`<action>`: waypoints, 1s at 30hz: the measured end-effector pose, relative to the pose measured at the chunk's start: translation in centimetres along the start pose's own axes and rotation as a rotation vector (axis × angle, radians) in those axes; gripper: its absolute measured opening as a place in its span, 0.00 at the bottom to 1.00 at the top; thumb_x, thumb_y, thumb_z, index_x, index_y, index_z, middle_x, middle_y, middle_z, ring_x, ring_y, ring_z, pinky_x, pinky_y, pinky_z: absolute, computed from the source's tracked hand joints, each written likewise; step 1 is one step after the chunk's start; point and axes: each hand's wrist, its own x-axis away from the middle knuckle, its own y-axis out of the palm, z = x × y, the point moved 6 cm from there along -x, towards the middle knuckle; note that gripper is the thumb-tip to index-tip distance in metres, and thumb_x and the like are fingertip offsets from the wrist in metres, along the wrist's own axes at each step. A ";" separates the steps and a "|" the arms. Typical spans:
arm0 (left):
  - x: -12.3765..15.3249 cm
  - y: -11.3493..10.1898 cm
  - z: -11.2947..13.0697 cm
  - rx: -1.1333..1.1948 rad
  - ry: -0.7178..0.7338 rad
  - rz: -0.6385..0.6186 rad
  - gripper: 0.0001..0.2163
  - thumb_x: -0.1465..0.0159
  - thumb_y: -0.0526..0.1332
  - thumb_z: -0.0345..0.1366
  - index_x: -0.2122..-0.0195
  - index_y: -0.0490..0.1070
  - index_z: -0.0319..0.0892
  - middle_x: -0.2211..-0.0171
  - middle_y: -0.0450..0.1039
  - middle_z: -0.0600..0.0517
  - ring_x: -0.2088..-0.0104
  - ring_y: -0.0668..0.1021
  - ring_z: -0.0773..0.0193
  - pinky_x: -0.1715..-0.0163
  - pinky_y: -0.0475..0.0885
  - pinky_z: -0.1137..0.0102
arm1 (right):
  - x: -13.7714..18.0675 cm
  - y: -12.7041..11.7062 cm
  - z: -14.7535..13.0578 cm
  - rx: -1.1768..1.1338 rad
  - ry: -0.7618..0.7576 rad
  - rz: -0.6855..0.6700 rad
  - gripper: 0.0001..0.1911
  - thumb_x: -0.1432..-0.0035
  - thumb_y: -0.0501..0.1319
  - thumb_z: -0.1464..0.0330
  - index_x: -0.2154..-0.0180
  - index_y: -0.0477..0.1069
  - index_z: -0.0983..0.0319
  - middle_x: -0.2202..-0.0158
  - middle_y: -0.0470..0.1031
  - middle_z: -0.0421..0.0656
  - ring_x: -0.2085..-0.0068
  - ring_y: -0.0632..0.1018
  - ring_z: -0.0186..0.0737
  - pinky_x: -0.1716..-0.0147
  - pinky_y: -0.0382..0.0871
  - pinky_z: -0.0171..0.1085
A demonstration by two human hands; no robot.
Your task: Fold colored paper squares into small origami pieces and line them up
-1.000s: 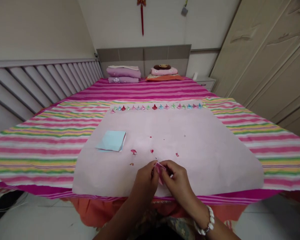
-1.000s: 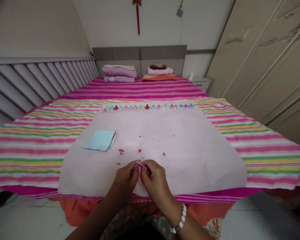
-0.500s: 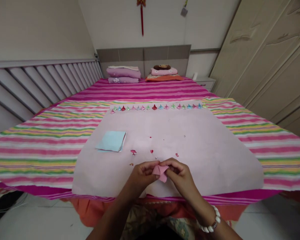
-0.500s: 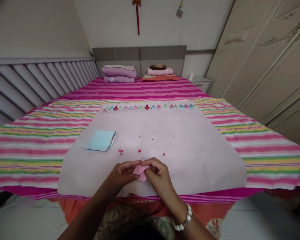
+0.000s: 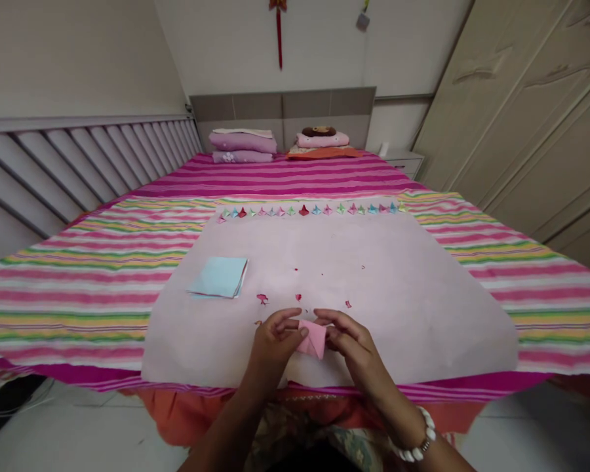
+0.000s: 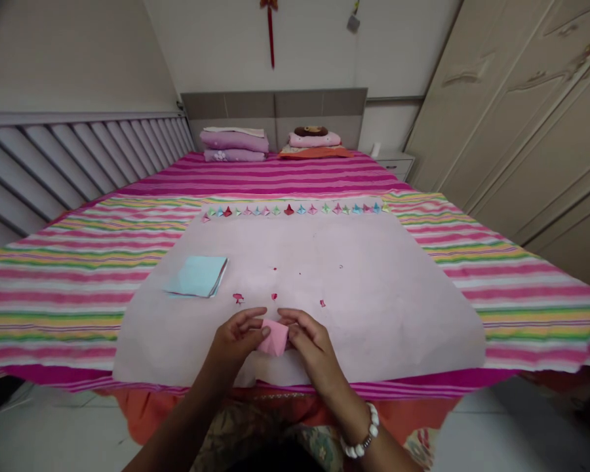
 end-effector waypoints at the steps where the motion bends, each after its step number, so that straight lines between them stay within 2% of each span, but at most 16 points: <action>1: 0.0 0.1 0.2 0.012 0.016 0.013 0.24 0.54 0.71 0.38 0.56 0.72 0.37 0.70 0.79 0.49 0.71 0.79 0.62 0.68 0.72 0.69 | 0.0 0.0 0.4 -0.045 0.035 0.028 0.15 0.46 0.61 0.64 0.55 0.74 0.59 0.65 0.75 0.42 0.66 0.75 0.39 0.68 0.69 0.37; 3: 0.2 0.4 0.5 0.042 0.033 0.038 0.28 0.55 0.71 0.38 0.52 0.70 0.36 0.72 0.78 0.50 0.71 0.79 0.62 0.68 0.72 0.68 | 0.0 0.2 1.2 -0.096 0.089 0.065 0.18 0.50 0.67 0.61 0.57 0.74 0.60 0.70 0.74 0.40 0.71 0.74 0.36 0.71 0.68 0.35; 5: 0.3 0.6 0.7 0.060 0.042 0.058 0.28 0.55 0.71 0.38 0.53 0.70 0.36 0.73 0.77 0.51 0.72 0.79 0.63 0.68 0.72 0.68 | 0.0 0.6 1.8 -0.118 0.144 0.065 0.16 0.57 0.71 0.61 0.66 0.75 0.61 0.75 0.72 0.37 0.74 0.72 0.34 0.73 0.69 0.34; 7: 0.3 0.7 0.7 0.042 0.041 0.057 0.25 0.56 0.71 0.39 0.56 0.72 0.36 0.73 0.77 0.52 0.72 0.78 0.64 0.69 0.71 0.69 | -0.1 0.8 2.1 -0.136 0.179 0.067 0.15 0.60 0.73 0.60 0.73 0.73 0.62 0.78 0.72 0.37 0.76 0.72 0.34 0.73 0.70 0.35; 9: 0.3 0.8 0.6 -0.016 0.041 0.026 0.20 0.54 0.70 0.40 0.60 0.75 0.37 0.73 0.76 0.52 0.72 0.77 0.64 0.69 0.70 0.70 | -0.3 0.7 2.0 -0.129 0.179 0.078 0.16 0.61 0.73 0.59 0.77 0.72 0.62 0.79 0.73 0.38 0.76 0.72 0.34 0.74 0.69 0.36; 12: 0.1 0.7 0.9 -0.177 0.084 -0.025 0.12 0.50 0.67 0.41 0.69 0.78 0.38 0.75 0.76 0.51 0.72 0.75 0.63 0.70 0.69 0.69 | -0.7 0.4 1.2 -0.079 0.154 0.049 0.15 0.62 0.73 0.60 0.78 0.72 0.62 0.80 0.74 0.38 0.77 0.72 0.34 0.76 0.66 0.34; 15: 0.0 0.6 1.4 -0.304 0.122 -0.036 0.10 0.47 0.65 0.41 0.76 0.78 0.39 0.80 0.74 0.52 0.75 0.72 0.64 0.73 0.66 0.71 | -1.3 0.1 0.2 -0.031 0.130 0.030 0.14 0.62 0.73 0.62 0.78 0.73 0.63 0.81 0.72 0.36 0.78 0.69 0.32 0.77 0.62 0.32; 18: 0.0 0.8 1.1 -0.292 0.056 -0.097 0.11 0.48 0.65 0.42 0.77 0.77 0.38 0.82 0.71 0.53 0.78 0.70 0.66 0.76 0.64 0.72 | -1.7 -0.5 -0.5 -0.045 0.119 0.085 0.13 0.62 0.73 0.63 0.79 0.72 0.63 0.82 0.69 0.35 0.79 0.67 0.30 0.78 0.59 0.32; 22: 0.2 1.3 0.0 -0.229 -0.034 -0.177 0.12 0.49 0.66 0.43 0.79 0.74 0.38 0.80 0.74 0.51 0.79 0.71 0.67 0.76 0.65 0.72 | -1.8 -0.7 -0.6 -0.087 0.134 0.127 0.14 0.64 0.73 0.63 0.80 0.72 0.62 0.83 0.68 0.35 0.79 0.67 0.31 0.78 0.59 0.32; 30: 1.0 2.0 0.0 -0.197 0.113 -0.050 0.11 0.46 0.64 0.43 0.78 0.71 0.40 0.80 0.72 0.53 0.78 0.71 0.67 0.74 0.66 0.72 | -1.4 0.5 -0.4 -0.180 0.118 0.101 0.13 0.62 0.73 0.61 0.76 0.75 0.62 0.79 0.74 0.40 0.77 0.71 0.36 0.75 0.65 0.36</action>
